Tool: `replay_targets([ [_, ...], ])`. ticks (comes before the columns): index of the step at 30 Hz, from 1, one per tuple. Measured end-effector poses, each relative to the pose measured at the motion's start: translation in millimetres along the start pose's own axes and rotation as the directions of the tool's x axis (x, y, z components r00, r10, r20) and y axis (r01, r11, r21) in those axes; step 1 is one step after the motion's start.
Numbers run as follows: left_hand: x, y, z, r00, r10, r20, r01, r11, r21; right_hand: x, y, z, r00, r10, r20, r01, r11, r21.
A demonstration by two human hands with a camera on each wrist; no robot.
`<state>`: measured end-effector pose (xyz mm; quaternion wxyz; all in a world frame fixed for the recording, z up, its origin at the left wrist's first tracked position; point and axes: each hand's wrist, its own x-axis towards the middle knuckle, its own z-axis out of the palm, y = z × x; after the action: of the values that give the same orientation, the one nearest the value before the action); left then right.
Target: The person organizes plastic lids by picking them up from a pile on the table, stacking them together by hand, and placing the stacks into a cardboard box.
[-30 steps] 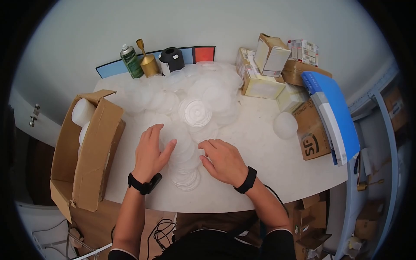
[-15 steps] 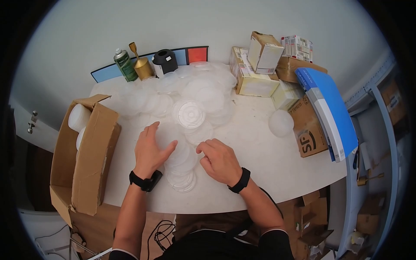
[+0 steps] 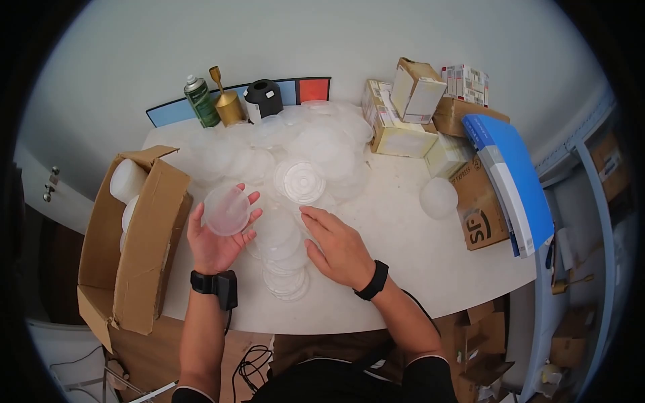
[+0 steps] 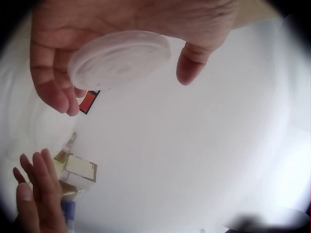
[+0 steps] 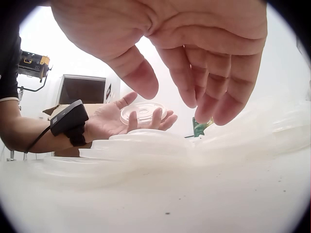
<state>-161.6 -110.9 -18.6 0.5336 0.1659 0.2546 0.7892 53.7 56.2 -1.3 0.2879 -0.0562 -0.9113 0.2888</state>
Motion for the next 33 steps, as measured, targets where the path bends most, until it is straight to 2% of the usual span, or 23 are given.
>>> replay_targets([
  [1, 2.9, 0.8, -4.5, 1.0, 0.016, 0.003, -0.016, 1.0, -0.014, 1.6, 0.1, -0.1, 1.0, -0.005, -0.004, 0.005, 1.0, -0.019],
  [4, 10.2, 2.3, -13.7, 0.998, 0.052, 0.022, -0.051, 0.997, -0.054, 8.4, -3.3, -7.5, 0.964, 0.134, 0.231, -0.121, 0.99, -0.067],
  [7, 14.3, -2.9, -24.3, 0.997, 0.063, 0.047, -0.057, 0.991, -0.117, 21.2, -2.6, -4.3, 0.945, 0.069, 0.319, -0.018, 0.987, -0.159],
  [10, 14.6, -3.4, -30.4, 0.996, 0.054, 0.065, -0.043, 0.986, -0.162, 33.1, 1.1, 2.4, 0.935, -0.16, 0.318, 0.234, 0.949, -0.21],
  [13, 14.7, -2.1, -37.7, 0.997, 0.057, 0.061, -0.047, 0.989, -0.142, 42.5, 1.3, 12.5, 0.9, -0.244, 0.361, 0.334, 0.919, -0.212],
  [19, 11.0, 0.9, -35.1, 0.997, 0.069, 0.016, -0.068, 0.993, -0.092, 50.3, 6.9, 22.0, 0.855, -0.235, 0.462, 0.327, 0.936, -0.129],
  [22, 11.7, 0.6, -35.1, 0.998, 0.071, 0.001, -0.07, 0.995, -0.076, 45.5, 14.3, 27.7, 0.859, -0.314, 0.404, 0.415, 0.889, -0.193],
  [25, 13.1, -1.2, -33.6, 0.998, 0.068, -0.004, -0.068, 0.994, -0.083, 42.3, 15.8, 26.9, 0.831, -0.381, 0.405, 0.508, 0.815, -0.277],
  [28, 12.5, -2.1, -31.2, 0.998, 0.069, -0.012, -0.07, 0.994, -0.09, 38.5, 15.0, 24.2, 0.829, -0.417, 0.372, 0.528, 0.803, -0.277],
  [33, 12.0, -2.6, -34.0, 0.996, 0.086, -0.004, -0.085, 0.992, -0.096, 28.3, -6.6, 2.2, 0.893, -0.358, 0.274, 0.41, 0.897, -0.165],
])
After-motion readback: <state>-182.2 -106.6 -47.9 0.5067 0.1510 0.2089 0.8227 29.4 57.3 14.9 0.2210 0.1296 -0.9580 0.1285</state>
